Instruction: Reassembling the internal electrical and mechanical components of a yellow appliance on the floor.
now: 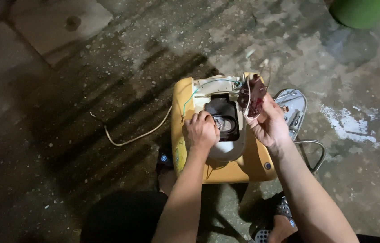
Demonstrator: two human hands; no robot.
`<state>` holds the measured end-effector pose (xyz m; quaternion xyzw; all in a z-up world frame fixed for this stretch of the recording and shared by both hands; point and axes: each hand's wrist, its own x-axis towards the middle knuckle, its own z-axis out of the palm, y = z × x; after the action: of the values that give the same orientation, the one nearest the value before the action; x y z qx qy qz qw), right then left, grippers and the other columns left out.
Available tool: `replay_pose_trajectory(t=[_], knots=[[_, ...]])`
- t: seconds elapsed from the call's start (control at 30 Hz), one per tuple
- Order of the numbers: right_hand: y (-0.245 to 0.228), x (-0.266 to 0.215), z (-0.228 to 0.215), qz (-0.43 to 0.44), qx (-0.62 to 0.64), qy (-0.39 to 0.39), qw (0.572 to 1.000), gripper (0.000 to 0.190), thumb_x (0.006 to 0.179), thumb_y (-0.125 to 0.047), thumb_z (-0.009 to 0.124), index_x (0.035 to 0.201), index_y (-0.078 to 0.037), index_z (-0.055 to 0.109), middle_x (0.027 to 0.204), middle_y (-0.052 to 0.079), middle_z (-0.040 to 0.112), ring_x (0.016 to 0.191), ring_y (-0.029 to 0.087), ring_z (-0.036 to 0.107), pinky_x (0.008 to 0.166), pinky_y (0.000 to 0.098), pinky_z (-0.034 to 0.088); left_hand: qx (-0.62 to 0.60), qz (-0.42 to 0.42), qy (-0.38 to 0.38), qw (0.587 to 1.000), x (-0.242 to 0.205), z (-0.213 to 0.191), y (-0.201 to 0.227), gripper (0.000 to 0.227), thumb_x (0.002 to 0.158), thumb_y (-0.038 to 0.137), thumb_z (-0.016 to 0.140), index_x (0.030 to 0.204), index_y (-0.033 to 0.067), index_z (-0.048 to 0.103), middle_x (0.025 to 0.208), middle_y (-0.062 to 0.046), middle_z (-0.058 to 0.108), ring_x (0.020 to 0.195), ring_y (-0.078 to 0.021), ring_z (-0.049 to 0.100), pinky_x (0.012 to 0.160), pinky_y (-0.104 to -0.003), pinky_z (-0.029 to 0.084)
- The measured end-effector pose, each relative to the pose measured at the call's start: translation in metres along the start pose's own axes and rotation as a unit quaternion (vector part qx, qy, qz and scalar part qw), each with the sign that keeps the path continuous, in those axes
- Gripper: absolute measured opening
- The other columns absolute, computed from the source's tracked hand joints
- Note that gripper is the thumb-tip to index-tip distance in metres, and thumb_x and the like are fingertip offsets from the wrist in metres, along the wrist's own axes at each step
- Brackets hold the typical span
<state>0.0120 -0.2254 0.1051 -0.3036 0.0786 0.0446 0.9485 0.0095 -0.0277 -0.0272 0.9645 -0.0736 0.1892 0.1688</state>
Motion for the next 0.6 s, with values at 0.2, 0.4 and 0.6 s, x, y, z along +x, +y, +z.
replay_pose_trajectory(t=[0.2,0.4,0.6], knots=[[-0.002,0.002,-0.009,-0.058,-0.012,-0.144,0.988,0.052,0.087,0.001,0.069,0.137,-0.001,0.053,0.122,0.026,0.068,0.105,0.04,0.074,0.084,0.051,0.067,0.019,0.005,-0.021,1.0,0.003,-0.028,0.008,0.025,0.066,0.036,0.068,0.079,0.0148,0.068,0.097,-0.001,0.06,0.091,-0.0255,0.059,0.075,-0.048,0.046],[-0.035,-0.013,0.049,-0.108,-0.114,-0.177,0.972,0.074,0.078,0.005,0.073,0.146,0.001,0.045,0.121,0.025,0.068,0.102,0.034,0.075,0.083,0.0448,0.068,-0.001,-0.017,-0.069,0.998,0.01,-0.057,0.022,0.026,0.076,0.035,0.066,0.086,0.0119,0.07,0.099,-0.003,0.062,0.094,-0.0285,0.06,0.077,-0.051,0.048],[-0.047,0.003,0.028,-0.098,-0.246,-0.082,0.961,0.067,0.087,-0.001,0.071,0.148,-0.003,0.043,0.129,0.015,0.063,0.105,0.028,0.072,0.084,0.0462,0.067,0.047,-0.004,-0.018,0.999,-0.003,0.001,0.001,0.026,0.063,0.042,0.066,0.079,0.0211,0.065,0.095,0.002,0.057,0.093,-0.0218,0.056,0.075,-0.046,0.046]])
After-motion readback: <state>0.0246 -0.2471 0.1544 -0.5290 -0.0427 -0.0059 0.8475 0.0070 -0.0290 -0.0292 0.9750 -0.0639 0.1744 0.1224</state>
